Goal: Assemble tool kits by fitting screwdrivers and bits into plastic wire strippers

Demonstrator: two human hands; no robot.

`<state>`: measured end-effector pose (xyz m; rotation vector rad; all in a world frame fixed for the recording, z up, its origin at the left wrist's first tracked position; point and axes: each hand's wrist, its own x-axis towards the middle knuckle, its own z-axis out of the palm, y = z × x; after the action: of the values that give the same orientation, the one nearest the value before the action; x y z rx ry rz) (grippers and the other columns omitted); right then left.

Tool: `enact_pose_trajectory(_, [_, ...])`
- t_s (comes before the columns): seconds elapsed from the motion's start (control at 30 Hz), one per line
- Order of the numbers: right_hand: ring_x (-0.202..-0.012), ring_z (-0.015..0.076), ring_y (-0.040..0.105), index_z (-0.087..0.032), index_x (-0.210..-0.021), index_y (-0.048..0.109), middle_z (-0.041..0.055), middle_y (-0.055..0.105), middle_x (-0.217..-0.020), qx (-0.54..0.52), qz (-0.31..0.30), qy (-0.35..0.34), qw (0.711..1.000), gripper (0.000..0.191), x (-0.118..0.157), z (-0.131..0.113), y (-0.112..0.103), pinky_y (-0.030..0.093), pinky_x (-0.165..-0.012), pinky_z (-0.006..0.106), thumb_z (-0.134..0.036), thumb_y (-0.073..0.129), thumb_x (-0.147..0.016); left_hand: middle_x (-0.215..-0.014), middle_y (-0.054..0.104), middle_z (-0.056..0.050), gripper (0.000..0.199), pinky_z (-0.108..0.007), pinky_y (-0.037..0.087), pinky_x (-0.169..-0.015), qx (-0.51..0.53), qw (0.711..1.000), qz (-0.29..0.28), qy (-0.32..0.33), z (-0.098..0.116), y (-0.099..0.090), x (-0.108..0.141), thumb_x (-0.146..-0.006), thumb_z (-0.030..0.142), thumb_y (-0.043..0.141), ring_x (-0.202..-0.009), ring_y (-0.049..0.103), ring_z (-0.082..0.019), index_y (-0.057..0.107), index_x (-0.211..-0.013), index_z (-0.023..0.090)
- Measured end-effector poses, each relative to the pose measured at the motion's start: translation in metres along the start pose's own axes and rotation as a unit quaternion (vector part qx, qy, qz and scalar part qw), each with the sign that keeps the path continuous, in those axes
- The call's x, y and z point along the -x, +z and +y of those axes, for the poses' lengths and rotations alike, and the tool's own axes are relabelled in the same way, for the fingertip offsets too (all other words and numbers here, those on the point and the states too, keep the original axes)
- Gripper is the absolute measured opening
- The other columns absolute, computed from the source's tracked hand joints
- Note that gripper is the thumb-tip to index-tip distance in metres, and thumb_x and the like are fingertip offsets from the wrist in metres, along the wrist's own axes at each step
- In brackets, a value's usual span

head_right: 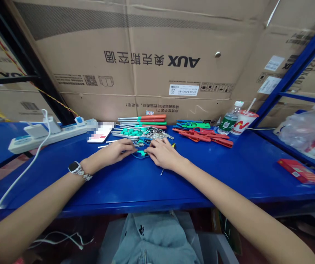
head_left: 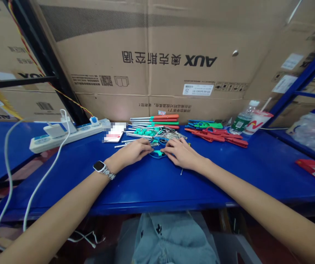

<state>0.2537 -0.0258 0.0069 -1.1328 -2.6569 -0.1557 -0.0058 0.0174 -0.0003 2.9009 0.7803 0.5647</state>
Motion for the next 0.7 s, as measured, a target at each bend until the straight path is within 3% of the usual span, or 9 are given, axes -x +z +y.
enact_pose_trajectory(0.23, [-0.107,0.0264,0.055,-0.021,-0.127,0.071,0.0115,0.066,-0.117,0.041,-0.013,0.002,0.999,0.034,0.005,-0.007,-0.004,0.034,-0.09,0.042,-0.026,0.046,-0.106,-0.117,0.066,-0.014,0.042,-0.043,0.055,-0.093,-0.072,0.997,-0.004,0.041,0.004,-0.002,0.02,-0.105,0.017,0.035,-0.103,0.064,-0.026,0.068,-0.132,0.016])
enact_pose_trajectory(0.47, [-0.105,0.0256,0.056,-0.023,-0.125,0.072,0.0097,0.067,-0.112,0.011,0.001,-0.002,1.0,0.035,0.007,-0.005,-0.004,0.036,-0.091,0.043,-0.041,0.049,-0.106,-0.119,0.07,-0.01,0.042,-0.042,0.056,-0.096,0.083,0.995,0.036,-0.04,-0.002,0.004,0.025,-0.102,0.02,0.048,-0.106,0.067,-0.023,0.057,-0.143,0.023])
enact_pose_trajectory(0.57, [-0.106,0.0252,0.057,-0.023,-0.123,0.072,0.0091,0.067,-0.111,-0.004,0.005,-0.008,1.0,0.033,0.006,-0.002,-0.003,0.036,-0.09,0.042,-0.039,0.049,-0.107,-0.114,0.073,-0.008,0.035,-0.04,0.058,-0.092,0.143,0.986,0.046,-0.075,-0.006,0.002,0.025,-0.098,0.023,0.057,-0.102,0.069,-0.021,0.064,-0.132,0.023])
enact_pose_trajectory(0.7, [-0.107,0.0255,0.058,-0.023,-0.12,0.073,0.0087,0.068,-0.111,-0.016,0.006,-0.008,1.0,0.032,0.006,0.0,-0.003,0.037,-0.09,0.043,-0.039,0.049,-0.107,-0.103,0.07,-0.009,0.022,-0.037,0.058,-0.08,0.13,0.985,0.05,-0.097,-0.009,-0.005,0.026,-0.094,0.03,0.063,-0.087,0.067,-0.02,0.073,-0.11,0.018])
